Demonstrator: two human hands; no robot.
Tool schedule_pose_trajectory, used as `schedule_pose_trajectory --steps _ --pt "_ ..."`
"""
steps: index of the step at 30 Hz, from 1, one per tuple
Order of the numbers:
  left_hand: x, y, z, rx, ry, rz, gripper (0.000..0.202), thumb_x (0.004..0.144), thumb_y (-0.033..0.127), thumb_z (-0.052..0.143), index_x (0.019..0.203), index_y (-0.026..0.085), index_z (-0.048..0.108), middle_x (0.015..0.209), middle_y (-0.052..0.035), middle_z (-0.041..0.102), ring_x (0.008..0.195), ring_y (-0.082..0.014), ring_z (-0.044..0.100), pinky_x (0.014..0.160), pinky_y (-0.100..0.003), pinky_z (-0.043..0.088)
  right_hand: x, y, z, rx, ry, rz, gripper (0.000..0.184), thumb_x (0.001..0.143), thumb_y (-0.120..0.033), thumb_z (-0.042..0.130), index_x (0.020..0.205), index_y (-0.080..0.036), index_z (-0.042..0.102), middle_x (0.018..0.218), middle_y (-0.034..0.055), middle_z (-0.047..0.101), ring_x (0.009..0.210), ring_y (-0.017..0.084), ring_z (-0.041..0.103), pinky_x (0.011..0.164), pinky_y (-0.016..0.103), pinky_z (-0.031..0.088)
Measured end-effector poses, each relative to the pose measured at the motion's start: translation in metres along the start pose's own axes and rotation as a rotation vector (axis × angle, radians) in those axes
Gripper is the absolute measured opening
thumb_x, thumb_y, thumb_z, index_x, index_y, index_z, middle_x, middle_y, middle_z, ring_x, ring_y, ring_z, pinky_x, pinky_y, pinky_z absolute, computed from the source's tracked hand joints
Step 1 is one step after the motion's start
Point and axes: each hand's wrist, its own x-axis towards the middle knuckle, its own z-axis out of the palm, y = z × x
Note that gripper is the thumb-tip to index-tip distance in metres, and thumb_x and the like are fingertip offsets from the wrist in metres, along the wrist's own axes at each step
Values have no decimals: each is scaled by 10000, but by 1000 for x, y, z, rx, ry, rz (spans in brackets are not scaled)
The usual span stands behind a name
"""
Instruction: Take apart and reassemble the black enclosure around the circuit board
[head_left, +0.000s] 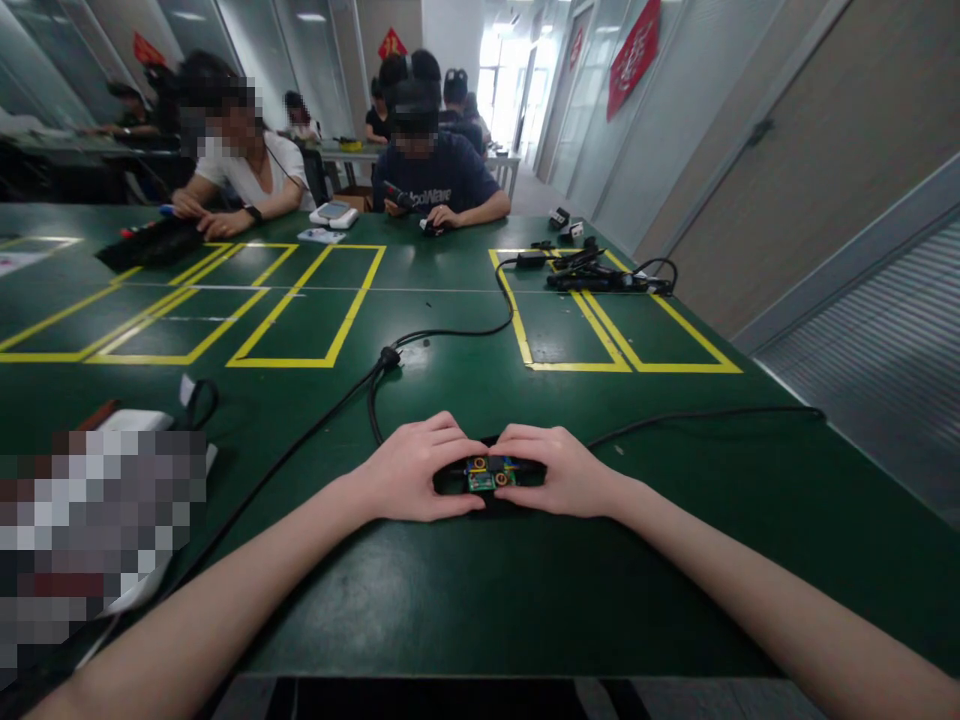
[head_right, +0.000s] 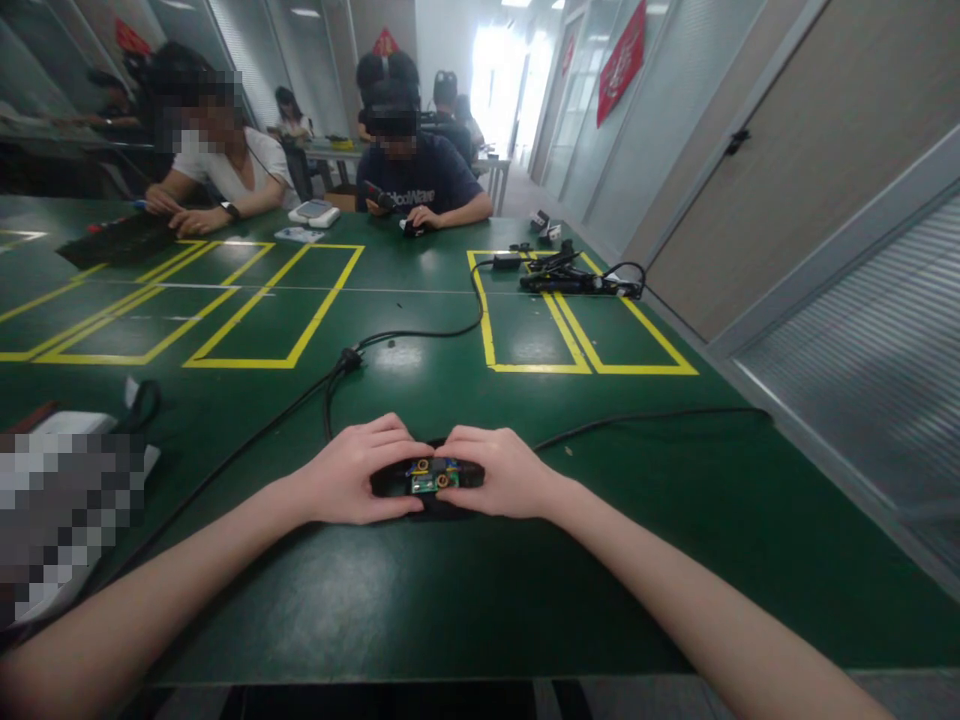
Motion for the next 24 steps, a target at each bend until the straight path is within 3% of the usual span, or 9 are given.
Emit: schedule_pose_trajectory --steps 6,9,15,20,24 --pt "0 -3 -2 31 5 -126 296 968 421 664 1135 187 732 1064 -85 755 1025 -246 637 896 -397 582 -1 8 1 -8 90 23 248 891 -261 761 1134 -215 737 1143 85 747 989 224 752 859 343 620" --pt "0 -6 -2 67 13 -185 363 939 437 696 1194 181 727 1164 -106 738 1110 -280 614 987 -450 554 -2 14 4 -29 170 17 297 882 -283 774 1171 -230 730 1242 103 730 1082 254 745 930 393 624" --pt "-2 -14 -1 124 -9 -326 531 890 470 740 1340 193 677 1359 -131 682 1262 -351 557 1060 -570 483 -1 20 2 -60 255 34 298 901 -351 775 1167 -220 746 1143 102 753 1013 246 754 899 382 634" --pt "-4 -17 -1 61 53 -310 501 915 416 725 1366 212 650 1416 -127 657 1319 -341 547 1117 -572 457 -1 23 -3 -84 281 51 299 923 -397 766 1158 -213 747 1089 94 754 961 238 752 850 370 638" --pt "-3 -17 -1 44 171 -260 329 944 353 688 1243 216 700 1343 -123 653 1250 -301 596 1092 -503 505 -1 24 0 -133 266 96 275 914 -383 781 1127 -215 735 1011 70 748 893 228 739 791 355 619"
